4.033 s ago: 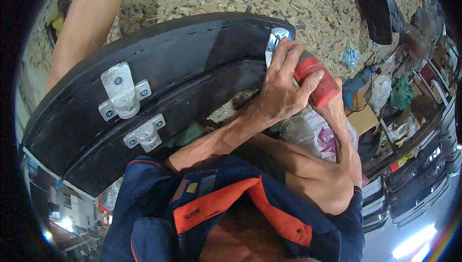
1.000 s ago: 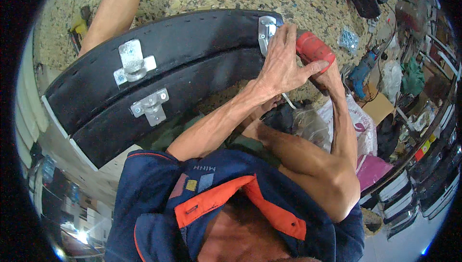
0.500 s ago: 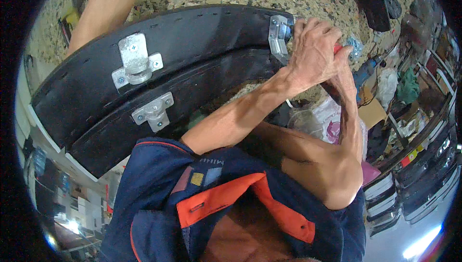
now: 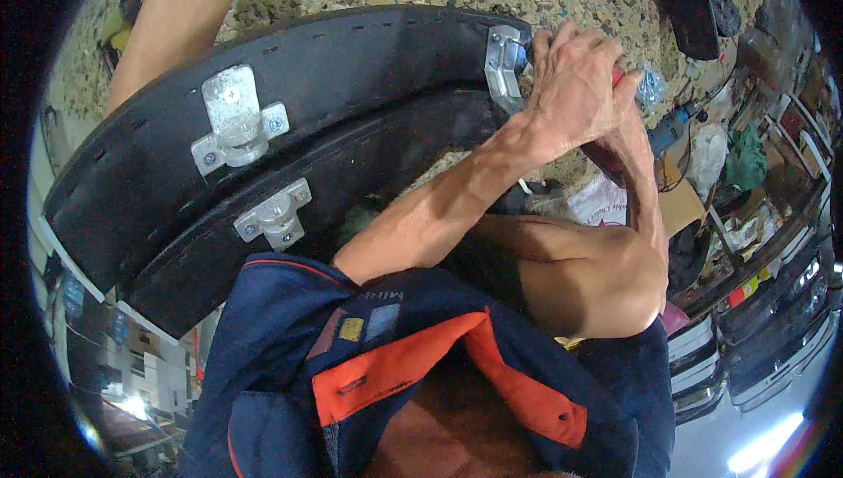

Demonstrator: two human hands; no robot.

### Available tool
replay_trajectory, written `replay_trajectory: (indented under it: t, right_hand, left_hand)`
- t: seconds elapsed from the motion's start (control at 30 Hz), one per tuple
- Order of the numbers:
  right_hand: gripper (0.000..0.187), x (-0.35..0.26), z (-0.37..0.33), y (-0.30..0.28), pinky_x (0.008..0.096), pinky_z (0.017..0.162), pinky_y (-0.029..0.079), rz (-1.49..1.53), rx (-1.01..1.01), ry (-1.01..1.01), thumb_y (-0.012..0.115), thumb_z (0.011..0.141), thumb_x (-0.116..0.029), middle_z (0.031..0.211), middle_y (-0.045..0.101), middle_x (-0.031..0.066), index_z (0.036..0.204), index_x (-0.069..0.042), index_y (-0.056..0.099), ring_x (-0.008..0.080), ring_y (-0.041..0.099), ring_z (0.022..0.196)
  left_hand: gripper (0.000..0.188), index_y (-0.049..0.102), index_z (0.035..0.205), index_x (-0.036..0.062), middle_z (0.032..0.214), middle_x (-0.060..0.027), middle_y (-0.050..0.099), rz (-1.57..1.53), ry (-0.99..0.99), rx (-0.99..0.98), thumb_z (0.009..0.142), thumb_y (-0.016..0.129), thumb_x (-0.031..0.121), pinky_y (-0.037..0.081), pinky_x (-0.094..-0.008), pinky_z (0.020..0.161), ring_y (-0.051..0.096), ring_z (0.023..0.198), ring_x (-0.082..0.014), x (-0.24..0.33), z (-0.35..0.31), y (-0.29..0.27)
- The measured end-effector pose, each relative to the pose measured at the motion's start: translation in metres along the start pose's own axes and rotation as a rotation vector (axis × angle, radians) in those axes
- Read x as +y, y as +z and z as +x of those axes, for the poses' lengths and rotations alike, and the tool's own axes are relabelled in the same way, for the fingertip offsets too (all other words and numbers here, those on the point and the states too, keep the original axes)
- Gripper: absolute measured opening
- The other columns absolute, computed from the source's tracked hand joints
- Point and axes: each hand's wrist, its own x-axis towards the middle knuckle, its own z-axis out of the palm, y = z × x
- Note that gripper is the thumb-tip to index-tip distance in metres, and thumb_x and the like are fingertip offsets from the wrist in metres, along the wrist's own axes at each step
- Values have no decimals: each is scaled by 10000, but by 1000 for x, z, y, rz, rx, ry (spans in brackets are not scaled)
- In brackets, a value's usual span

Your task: The person sits on the floor and uses a red cordless drill to attach metal brackets to black curved plastic mudguards. They position the brackets, insert screws, and tighten them, repeating the process for multiple mudguards.

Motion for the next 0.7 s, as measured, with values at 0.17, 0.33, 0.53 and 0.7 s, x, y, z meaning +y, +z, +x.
replay_trajectory:
  t: [0.17, 0.33, 0.53, 0.7]
  right_hand:
    - [397, 7, 0, 1, 492, 856, 553, -37, -1, -65, 785, 878, -225, 1049, 725, 307, 1134, 54, 665, 496, 687, 971]
    - [397, 17, -16, 1, 490, 839, 557, -72, -8, -139, 791, 866, -226, 1035, 729, 297, 1132, 43, 672, 490, 693, 948]
    - [397, 25, -36, 9, 488, 818, 562, -51, -130, -180, 797, 852, -228, 1019, 734, 286, 1131, 29, 681, 482, 701, 921]
    - [397, 29, -37, 17, 486, 801, 566, -58, -178, -204, 803, 840, -230, 1005, 738, 277, 1130, 17, 689, 475, 708, 898]
  left_hand:
    - [360, 709, 879, 30, 884, -190, 717, 23, 1, -43, 838, 828, 368, 518, -561, 831, 661, 893, -457, -3, 4, 2]
    - [636, 724, 1113, -14, 1083, -266, 699, -15, -100, -58, 794, 886, 512, 515, -534, 983, 650, 1079, -455, -1, -4, -11]
    - [877, 583, 1339, -60, 1269, -296, 571, -19, -237, -181, 787, 887, 550, 458, -572, 1073, 536, 1217, -486, 12, -65, -34]
    - [866, 567, 1331, -49, 1237, -281, 575, -42, -217, -155, 774, 903, 522, 456, -579, 1057, 544, 1162, -472, 6, -78, -38]
